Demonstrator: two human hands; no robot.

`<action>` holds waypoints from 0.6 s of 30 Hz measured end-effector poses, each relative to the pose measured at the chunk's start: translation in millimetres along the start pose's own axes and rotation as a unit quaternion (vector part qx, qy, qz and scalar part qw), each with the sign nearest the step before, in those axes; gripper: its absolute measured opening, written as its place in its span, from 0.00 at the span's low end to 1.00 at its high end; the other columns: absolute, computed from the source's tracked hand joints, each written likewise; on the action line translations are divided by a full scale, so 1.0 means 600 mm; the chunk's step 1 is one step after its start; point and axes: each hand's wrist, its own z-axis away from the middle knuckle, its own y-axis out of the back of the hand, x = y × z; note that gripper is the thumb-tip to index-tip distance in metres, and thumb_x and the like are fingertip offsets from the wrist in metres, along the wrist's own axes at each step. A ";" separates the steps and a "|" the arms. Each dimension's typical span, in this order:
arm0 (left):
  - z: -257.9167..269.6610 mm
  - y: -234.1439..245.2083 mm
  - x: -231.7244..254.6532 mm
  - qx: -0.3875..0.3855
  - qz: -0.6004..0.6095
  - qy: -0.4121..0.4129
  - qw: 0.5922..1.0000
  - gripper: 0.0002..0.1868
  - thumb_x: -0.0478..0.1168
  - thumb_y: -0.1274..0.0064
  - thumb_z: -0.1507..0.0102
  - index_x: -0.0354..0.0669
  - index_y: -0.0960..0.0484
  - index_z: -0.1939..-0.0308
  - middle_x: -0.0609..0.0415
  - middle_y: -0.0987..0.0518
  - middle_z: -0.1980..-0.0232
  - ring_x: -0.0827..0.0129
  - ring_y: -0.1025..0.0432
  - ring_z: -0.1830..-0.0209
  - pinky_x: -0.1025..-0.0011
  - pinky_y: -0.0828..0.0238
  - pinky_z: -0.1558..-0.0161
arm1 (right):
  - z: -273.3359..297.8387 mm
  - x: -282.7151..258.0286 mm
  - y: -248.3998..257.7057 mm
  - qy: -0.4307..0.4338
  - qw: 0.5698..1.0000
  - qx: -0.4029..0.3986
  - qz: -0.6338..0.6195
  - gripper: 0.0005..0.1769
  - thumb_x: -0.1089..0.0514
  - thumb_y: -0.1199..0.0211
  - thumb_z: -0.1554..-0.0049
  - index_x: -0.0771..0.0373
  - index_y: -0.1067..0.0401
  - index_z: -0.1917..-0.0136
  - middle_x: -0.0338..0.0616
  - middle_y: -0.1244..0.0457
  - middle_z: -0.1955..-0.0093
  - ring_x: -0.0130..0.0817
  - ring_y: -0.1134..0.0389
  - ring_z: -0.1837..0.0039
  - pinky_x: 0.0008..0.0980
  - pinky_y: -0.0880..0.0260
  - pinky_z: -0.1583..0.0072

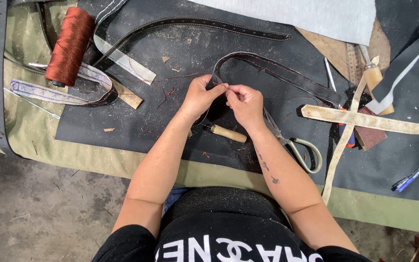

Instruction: Hand-sewing a leather strap using an awl and thread on a workbench

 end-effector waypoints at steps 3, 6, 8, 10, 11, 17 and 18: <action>-0.010 0.005 -0.018 0.002 0.007 -0.002 1.000 0.03 0.35 0.37 0.41 0.38 0.14 0.66 0.52 0.17 0.73 0.75 0.23 0.72 0.77 0.25 0.70 | 0.002 -0.006 0.005 0.023 1.000 0.019 -0.008 0.07 0.69 0.36 0.45 0.64 0.20 0.55 0.47 0.29 0.59 0.28 0.27 0.63 0.25 0.23 0.61; -0.015 0.010 -0.026 0.033 0.012 0.007 0.999 0.04 0.37 0.36 0.39 0.39 0.14 0.66 0.54 0.20 0.75 0.76 0.26 0.74 0.79 0.28 0.71 | -0.010 0.018 0.015 0.061 0.992 -0.001 -0.110 0.03 0.68 0.36 0.43 0.68 0.23 0.56 0.50 0.31 0.53 0.24 0.31 0.62 0.20 0.27 0.63; -0.017 0.009 -0.021 0.048 0.022 0.010 0.999 0.05 0.37 0.37 0.39 0.39 0.14 0.65 0.54 0.21 0.76 0.76 0.26 0.75 0.79 0.28 0.71 | -0.022 0.044 0.023 0.033 0.982 -0.026 -0.184 0.02 0.66 0.37 0.43 0.67 0.24 0.57 0.50 0.31 0.52 0.24 0.31 0.63 0.20 0.30 0.64; -0.017 0.008 -0.018 0.062 0.033 0.014 0.997 0.05 0.37 0.37 0.39 0.39 0.14 0.64 0.54 0.22 0.76 0.76 0.27 0.75 0.80 0.29 0.72 | -0.029 0.050 0.035 0.006 0.965 -0.050 -0.257 0.03 0.64 0.38 0.43 0.66 0.26 0.57 0.51 0.31 0.51 0.24 0.32 0.63 0.20 0.32 0.65; -0.016 0.009 -0.016 0.070 0.047 0.019 0.996 0.05 0.37 0.37 0.39 0.38 0.14 0.64 0.54 0.22 0.76 0.77 0.27 0.75 0.82 0.30 0.71 | -0.029 0.042 0.043 -0.029 0.948 -0.063 -0.310 0.03 0.63 0.40 0.44 0.65 0.27 0.58 0.50 0.31 0.53 0.23 0.33 0.65 0.20 0.35 0.65; -0.007 0.002 0.006 0.084 0.065 0.023 0.994 0.06 0.38 0.36 0.39 0.38 0.14 0.64 0.55 0.23 0.76 0.77 0.28 0.76 0.83 0.33 0.72 | -0.027 0.008 0.134 -0.063 0.879 -0.150 -0.448 0.05 0.56 0.42 0.45 0.56 0.28 0.58 0.39 0.35 0.65 0.19 0.41 0.71 0.20 0.42 0.66; -0.007 0.002 0.012 0.081 0.058 0.018 0.995 0.06 0.38 0.36 0.39 0.39 0.13 0.64 0.55 0.24 0.77 0.78 0.30 0.78 0.83 0.35 0.75 | -0.024 0.000 0.154 -0.023 0.873 -0.185 -0.451 0.06 0.55 0.43 0.45 0.54 0.27 0.56 0.37 0.38 0.68 0.19 0.42 0.73 0.20 0.41 0.67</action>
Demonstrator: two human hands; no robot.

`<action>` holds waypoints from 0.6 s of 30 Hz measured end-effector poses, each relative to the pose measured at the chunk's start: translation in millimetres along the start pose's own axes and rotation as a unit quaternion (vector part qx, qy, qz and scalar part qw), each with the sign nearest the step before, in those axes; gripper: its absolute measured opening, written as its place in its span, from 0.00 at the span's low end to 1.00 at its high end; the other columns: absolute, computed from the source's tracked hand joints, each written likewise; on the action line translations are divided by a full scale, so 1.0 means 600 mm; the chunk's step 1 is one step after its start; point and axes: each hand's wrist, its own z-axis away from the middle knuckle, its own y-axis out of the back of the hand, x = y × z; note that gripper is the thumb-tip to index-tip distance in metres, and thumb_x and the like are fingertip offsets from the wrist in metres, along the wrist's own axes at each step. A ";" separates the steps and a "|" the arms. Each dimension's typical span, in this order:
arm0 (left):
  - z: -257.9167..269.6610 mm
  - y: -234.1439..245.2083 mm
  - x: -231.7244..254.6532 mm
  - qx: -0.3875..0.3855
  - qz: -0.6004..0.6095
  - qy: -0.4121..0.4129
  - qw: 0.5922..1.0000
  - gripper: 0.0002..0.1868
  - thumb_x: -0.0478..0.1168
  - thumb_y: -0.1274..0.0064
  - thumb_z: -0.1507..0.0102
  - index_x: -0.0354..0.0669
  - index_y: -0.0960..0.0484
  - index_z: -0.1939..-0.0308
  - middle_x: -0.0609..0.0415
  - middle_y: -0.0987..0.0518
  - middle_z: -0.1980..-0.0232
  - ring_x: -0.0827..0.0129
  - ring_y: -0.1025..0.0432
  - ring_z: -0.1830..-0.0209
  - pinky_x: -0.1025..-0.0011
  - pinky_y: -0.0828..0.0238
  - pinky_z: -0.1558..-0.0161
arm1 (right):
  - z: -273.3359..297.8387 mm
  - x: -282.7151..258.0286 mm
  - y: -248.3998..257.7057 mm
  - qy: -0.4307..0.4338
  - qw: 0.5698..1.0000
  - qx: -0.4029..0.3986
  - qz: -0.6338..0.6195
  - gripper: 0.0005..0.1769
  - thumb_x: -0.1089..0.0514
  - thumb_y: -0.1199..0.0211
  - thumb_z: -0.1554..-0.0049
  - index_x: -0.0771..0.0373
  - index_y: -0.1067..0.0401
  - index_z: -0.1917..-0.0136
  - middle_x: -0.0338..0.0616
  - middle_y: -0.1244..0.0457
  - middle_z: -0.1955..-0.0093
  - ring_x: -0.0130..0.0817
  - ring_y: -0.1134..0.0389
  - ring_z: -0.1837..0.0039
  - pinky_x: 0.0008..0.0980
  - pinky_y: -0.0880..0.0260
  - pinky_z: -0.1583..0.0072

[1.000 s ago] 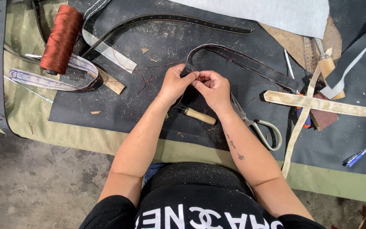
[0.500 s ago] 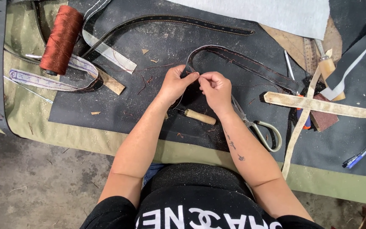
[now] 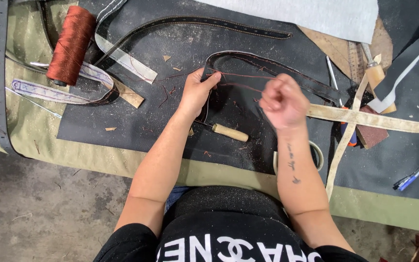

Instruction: Hand-sewing a leather strap using an awl and thread on a workbench

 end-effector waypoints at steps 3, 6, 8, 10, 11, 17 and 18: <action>-0.005 0.007 -0.008 -0.005 -0.007 -0.004 1.000 0.06 0.39 0.37 0.38 0.39 0.14 0.65 0.56 0.25 0.78 0.81 0.33 0.80 0.85 0.39 0.77 | 0.050 -0.045 0.058 0.028 0.997 -0.062 -0.021 0.07 0.54 0.45 0.44 0.53 0.29 0.52 0.36 0.42 0.68 0.18 0.45 0.73 0.21 0.42 0.66; 0.001 0.006 -0.002 -0.007 0.001 -0.006 1.000 0.06 0.38 0.38 0.38 0.39 0.14 0.64 0.57 0.26 0.79 0.82 0.34 0.83 0.85 0.41 0.79 | 0.125 -0.110 0.084 0.074 0.992 -0.104 0.019 0.10 0.56 0.48 0.41 0.54 0.28 0.50 0.35 0.47 0.73 0.20 0.48 0.75 0.23 0.43 0.65; 0.015 0.009 0.021 -0.028 -0.010 0.029 0.999 0.05 0.41 0.39 0.36 0.46 0.16 0.63 0.60 0.27 0.76 0.81 0.35 0.78 0.82 0.41 0.73 | 0.170 -0.159 0.024 0.101 0.985 -0.125 0.068 0.13 0.57 0.52 0.38 0.55 0.27 0.46 0.31 0.46 0.70 0.19 0.51 0.72 0.20 0.49 0.64; 0.023 0.009 0.042 -0.048 -0.022 0.060 0.997 0.04 0.43 0.41 0.34 0.52 0.18 0.62 0.62 0.28 0.73 0.79 0.36 0.73 0.78 0.40 0.67 | 0.213 -0.195 0.003 0.129 0.973 -0.148 0.118 0.17 0.59 0.55 0.34 0.56 0.25 0.41 0.27 0.44 0.68 0.17 0.54 0.68 0.18 0.55 0.63; 0.027 0.008 0.049 -0.039 -0.044 0.066 0.996 0.03 0.44 0.43 0.34 0.52 0.18 0.61 0.62 0.28 0.71 0.78 0.37 0.74 0.77 0.40 0.66 | 0.237 -0.206 0.014 0.150 0.968 -0.103 0.170 0.13 0.60 0.53 0.36 0.57 0.27 0.46 0.29 0.44 0.69 0.18 0.51 0.70 0.17 0.52 0.65; 0.040 0.004 0.043 -0.021 -0.062 -0.005 0.998 0.04 0.39 0.43 0.35 0.45 0.17 0.59 0.57 0.22 0.69 0.78 0.34 0.77 0.79 0.38 0.70 | 0.264 -0.146 0.054 0.062 0.849 0.271 0.449 0.09 0.66 0.38 0.43 0.64 0.23 0.48 0.42 0.36 0.67 0.25 0.38 0.67 0.21 0.36 0.62; 0.037 0.003 0.031 -0.006 -0.056 -0.066 0.996 0.05 0.36 0.42 0.37 0.38 0.16 0.59 0.53 0.20 0.71 0.78 0.29 0.79 0.81 0.35 0.74 | 0.252 -0.120 0.060 0.041 0.836 0.286 0.467 0.12 0.61 0.35 0.43 0.63 0.22 0.45 0.46 0.33 0.64 0.26 0.34 0.66 0.23 0.32 0.61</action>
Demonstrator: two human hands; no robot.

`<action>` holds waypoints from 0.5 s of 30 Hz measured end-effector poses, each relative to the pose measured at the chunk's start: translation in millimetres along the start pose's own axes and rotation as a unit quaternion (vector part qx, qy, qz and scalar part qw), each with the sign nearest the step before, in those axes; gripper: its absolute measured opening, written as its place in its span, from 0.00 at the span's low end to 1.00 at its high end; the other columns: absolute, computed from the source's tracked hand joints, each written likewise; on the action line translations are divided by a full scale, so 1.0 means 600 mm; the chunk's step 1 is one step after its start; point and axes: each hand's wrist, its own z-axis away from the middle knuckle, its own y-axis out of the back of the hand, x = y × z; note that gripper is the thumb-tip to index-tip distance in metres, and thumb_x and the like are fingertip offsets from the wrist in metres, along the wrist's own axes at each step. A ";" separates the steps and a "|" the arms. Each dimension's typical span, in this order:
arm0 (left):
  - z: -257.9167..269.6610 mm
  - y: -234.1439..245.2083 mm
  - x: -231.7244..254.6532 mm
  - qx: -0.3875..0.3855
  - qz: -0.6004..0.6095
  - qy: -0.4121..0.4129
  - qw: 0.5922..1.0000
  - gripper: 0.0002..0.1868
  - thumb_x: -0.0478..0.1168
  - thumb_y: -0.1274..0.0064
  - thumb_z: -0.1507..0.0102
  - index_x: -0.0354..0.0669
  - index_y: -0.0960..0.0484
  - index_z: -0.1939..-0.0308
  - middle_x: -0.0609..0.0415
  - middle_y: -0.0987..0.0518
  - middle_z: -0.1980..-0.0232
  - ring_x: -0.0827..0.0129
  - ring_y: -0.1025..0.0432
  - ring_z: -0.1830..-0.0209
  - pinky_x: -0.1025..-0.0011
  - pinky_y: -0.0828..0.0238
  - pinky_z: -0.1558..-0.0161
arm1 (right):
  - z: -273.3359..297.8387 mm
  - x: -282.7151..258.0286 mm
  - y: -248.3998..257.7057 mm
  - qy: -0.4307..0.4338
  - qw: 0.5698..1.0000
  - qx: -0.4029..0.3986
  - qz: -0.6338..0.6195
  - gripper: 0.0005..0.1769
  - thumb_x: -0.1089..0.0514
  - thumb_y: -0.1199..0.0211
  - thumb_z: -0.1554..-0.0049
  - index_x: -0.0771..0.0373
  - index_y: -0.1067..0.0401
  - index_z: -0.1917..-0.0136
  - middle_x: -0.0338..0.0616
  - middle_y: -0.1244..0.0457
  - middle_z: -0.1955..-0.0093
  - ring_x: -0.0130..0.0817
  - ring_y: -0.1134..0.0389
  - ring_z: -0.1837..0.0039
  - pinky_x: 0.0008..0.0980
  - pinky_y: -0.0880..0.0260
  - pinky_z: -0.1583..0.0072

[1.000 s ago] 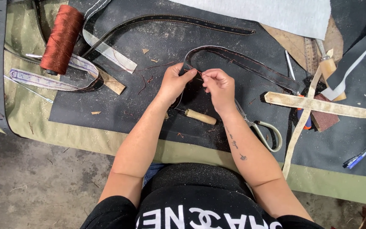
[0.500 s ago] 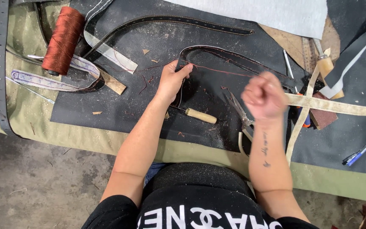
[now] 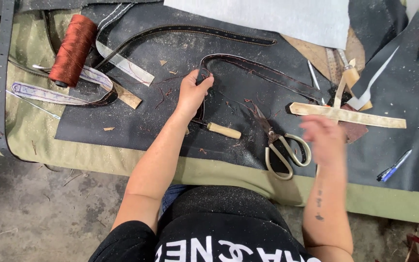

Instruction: Hand-sewing a leather strap using an awl and thread on a workbench

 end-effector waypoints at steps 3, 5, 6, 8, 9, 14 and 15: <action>0.019 0.007 0.005 -0.018 -0.071 -0.019 0.997 0.07 0.38 0.39 0.38 0.42 0.14 0.57 0.56 0.20 0.72 0.79 0.30 0.76 0.80 0.34 0.72 | 0.030 -0.084 -0.121 -0.020 0.993 -0.113 -0.012 0.19 0.58 0.34 0.44 0.62 0.24 0.39 0.51 0.29 0.46 0.30 0.30 0.55 0.25 0.28 0.56; 0.049 0.007 0.039 -0.036 -0.071 -0.034 0.996 0.15 0.39 0.39 0.36 0.36 0.18 0.48 0.45 0.19 0.61 0.68 0.25 0.63 0.70 0.28 0.60 | 0.015 -0.104 -0.176 -0.050 0.989 -0.125 -0.059 0.21 0.59 0.37 0.43 0.62 0.27 0.36 0.51 0.30 0.42 0.28 0.30 0.58 0.24 0.27 0.58; 0.065 0.007 0.056 -0.052 -0.068 -0.048 0.995 0.23 0.39 0.40 0.34 0.29 0.22 0.38 0.34 0.17 0.51 0.56 0.20 0.51 0.60 0.23 0.49 | 0.009 -0.114 -0.203 -0.080 0.982 -0.138 -0.102 0.23 0.61 0.40 0.41 0.62 0.30 0.33 0.51 0.31 0.38 0.26 0.31 0.61 0.23 0.25 0.60; 0.085 0.006 0.062 -0.055 -0.045 -0.035 0.997 0.21 0.38 0.42 0.33 0.30 0.22 0.38 0.37 0.17 0.52 0.62 0.22 0.51 0.63 0.23 0.48 | -0.020 -0.107 -0.246 -0.120 0.967 -0.157 -0.161 0.28 0.55 0.39 0.40 0.61 0.35 0.28 0.53 0.34 0.33 0.25 0.30 0.61 0.26 0.23 0.60; 0.095 0.005 0.065 -0.055 -0.017 -0.020 0.998 0.19 0.37 0.43 0.32 0.30 0.21 0.39 0.40 0.16 0.52 0.68 0.24 0.51 0.65 0.23 0.48 | -0.035 -0.104 -0.268 -0.161 0.947 -0.179 -0.214 0.35 0.50 0.37 0.40 0.60 0.41 0.23 0.56 0.37 0.29 0.24 0.30 0.61 0.28 0.21 0.60; 0.084 0.014 0.003 -0.030 0.125 0.062 0.990 0.18 0.40 0.46 0.30 0.29 0.19 0.42 0.42 0.15 0.55 0.66 0.21 0.55 0.66 0.21 0.49 | -0.079 -0.032 -0.342 -0.259 0.897 -0.220 -0.285 0.37 0.46 0.35 0.40 0.56 0.42 0.22 0.54 0.35 0.34 0.28 0.30 0.64 0.35 0.20 0.61; 0.082 0.012 -0.004 -0.026 0.186 0.104 0.977 0.17 0.43 0.47 0.29 0.31 0.18 0.44 0.41 0.14 0.57 0.61 0.17 0.57 0.63 0.19 0.51 | -0.080 -0.027 -0.350 -0.278 0.885 -0.229 -0.294 0.35 0.46 0.37 0.39 0.57 0.41 0.24 0.53 0.34 0.35 0.27 0.30 0.65 0.34 0.20 0.61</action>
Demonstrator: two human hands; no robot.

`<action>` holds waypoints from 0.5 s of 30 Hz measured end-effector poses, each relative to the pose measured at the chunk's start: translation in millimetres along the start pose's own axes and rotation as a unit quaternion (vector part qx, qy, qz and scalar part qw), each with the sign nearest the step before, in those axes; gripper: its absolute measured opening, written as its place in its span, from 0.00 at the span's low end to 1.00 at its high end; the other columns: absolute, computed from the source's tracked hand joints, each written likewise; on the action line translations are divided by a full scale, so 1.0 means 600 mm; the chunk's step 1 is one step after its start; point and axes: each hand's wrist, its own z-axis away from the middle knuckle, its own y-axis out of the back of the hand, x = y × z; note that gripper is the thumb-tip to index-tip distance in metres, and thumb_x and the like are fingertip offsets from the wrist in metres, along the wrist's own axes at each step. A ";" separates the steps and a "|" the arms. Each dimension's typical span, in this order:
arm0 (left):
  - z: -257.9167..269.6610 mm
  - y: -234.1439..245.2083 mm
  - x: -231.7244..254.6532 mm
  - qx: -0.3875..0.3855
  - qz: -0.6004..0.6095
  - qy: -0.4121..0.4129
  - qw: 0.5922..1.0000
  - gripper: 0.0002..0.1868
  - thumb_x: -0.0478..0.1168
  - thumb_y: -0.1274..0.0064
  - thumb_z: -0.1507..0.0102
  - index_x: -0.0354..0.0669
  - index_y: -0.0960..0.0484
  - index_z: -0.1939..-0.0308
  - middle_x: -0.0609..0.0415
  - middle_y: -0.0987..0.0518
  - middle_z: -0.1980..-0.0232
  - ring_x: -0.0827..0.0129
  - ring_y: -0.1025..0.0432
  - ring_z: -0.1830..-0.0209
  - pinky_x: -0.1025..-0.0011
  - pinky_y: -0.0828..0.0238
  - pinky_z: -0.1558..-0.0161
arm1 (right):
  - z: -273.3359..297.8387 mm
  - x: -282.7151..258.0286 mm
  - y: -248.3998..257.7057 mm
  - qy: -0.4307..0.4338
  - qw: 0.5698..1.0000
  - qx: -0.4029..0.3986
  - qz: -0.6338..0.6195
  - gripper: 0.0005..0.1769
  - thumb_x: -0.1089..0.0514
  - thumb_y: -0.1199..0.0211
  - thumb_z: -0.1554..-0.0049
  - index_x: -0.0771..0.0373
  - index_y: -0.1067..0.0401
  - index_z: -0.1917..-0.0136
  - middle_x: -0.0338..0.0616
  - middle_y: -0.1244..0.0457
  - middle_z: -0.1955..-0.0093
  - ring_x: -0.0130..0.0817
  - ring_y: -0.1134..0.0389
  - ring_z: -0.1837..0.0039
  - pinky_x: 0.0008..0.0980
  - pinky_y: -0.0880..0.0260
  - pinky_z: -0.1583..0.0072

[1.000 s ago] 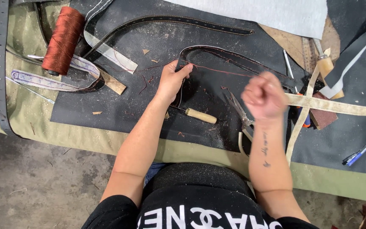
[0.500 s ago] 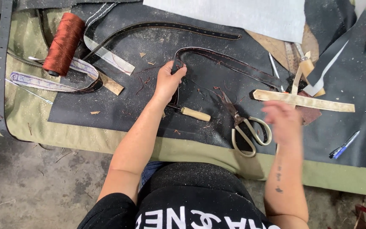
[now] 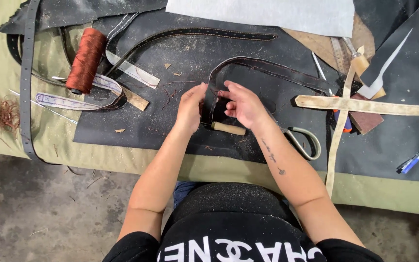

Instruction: Hand-sewing a leather strap using an awl and thread on a workbench

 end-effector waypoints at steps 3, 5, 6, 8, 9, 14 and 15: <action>-0.015 -0.004 0.012 0.014 0.010 0.032 0.999 0.13 0.45 0.45 0.30 0.37 0.15 0.54 0.50 0.17 0.68 0.64 0.18 0.67 0.68 0.17 0.63 | 0.004 0.017 0.001 -0.009 0.999 -0.031 -0.005 0.29 0.46 0.38 0.38 0.56 0.36 0.28 0.52 0.32 0.39 0.23 0.32 0.66 0.30 0.22 0.63; -0.041 0.005 -0.009 0.017 0.008 0.030 0.999 0.12 0.43 0.45 0.30 0.36 0.16 0.54 0.50 0.17 0.68 0.65 0.19 0.68 0.68 0.17 0.65 | 0.012 0.024 0.001 -0.010 0.999 -0.034 -0.001 0.25 0.48 0.38 0.38 0.57 0.33 0.31 0.49 0.31 0.41 0.23 0.32 0.67 0.29 0.22 0.64; -0.054 0.009 -0.019 0.020 0.007 0.025 0.999 0.10 0.40 0.46 0.30 0.35 0.16 0.55 0.49 0.17 0.68 0.66 0.19 0.69 0.69 0.18 0.67 | 0.016 0.027 0.000 -0.011 0.999 -0.039 0.005 0.22 0.50 0.37 0.38 0.58 0.31 0.34 0.46 0.30 0.44 0.22 0.32 0.67 0.28 0.22 0.65; -0.053 -0.006 -0.015 0.022 -0.019 0.025 0.999 0.07 0.39 0.44 0.32 0.39 0.17 0.55 0.54 0.18 0.68 0.70 0.20 0.71 0.73 0.18 0.69 | -0.009 0.050 0.016 -0.006 0.999 -0.042 0.007 0.19 0.52 0.34 0.40 0.58 0.29 0.37 0.44 0.30 0.48 0.23 0.32 0.68 0.31 0.22 0.66; -0.052 -0.013 -0.012 0.023 -0.043 0.022 0.999 0.05 0.38 0.43 0.33 0.42 0.17 0.56 0.58 0.19 0.69 0.74 0.21 0.73 0.77 0.19 0.71 | -0.021 0.062 0.024 -0.001 0.999 -0.046 0.010 0.17 0.54 0.32 0.41 0.59 0.28 0.40 0.42 0.30 0.52 0.24 0.31 0.69 0.33 0.21 0.67; -0.055 -0.028 -0.005 0.020 -0.080 0.020 0.996 0.04 0.36 0.39 0.37 0.41 0.16 0.59 0.58 0.20 0.67 0.73 0.21 0.70 0.79 0.19 0.69 | 0.003 0.046 0.003 0.058 0.996 -0.022 0.065 0.11 0.60 0.30 0.43 0.60 0.27 0.47 0.35 0.34 0.62 0.25 0.31 0.70 0.27 0.21 0.66; -0.061 -0.024 -0.011 0.022 -0.090 0.020 0.996 0.05 0.37 0.39 0.38 0.41 0.16 0.61 0.57 0.20 0.67 0.73 0.21 0.70 0.79 0.19 0.68 | 0.011 0.040 -0.005 0.093 0.991 -0.005 0.092 0.11 0.61 0.29 0.44 0.60 0.26 0.48 0.34 0.35 0.64 0.24 0.32 0.69 0.26 0.22 0.66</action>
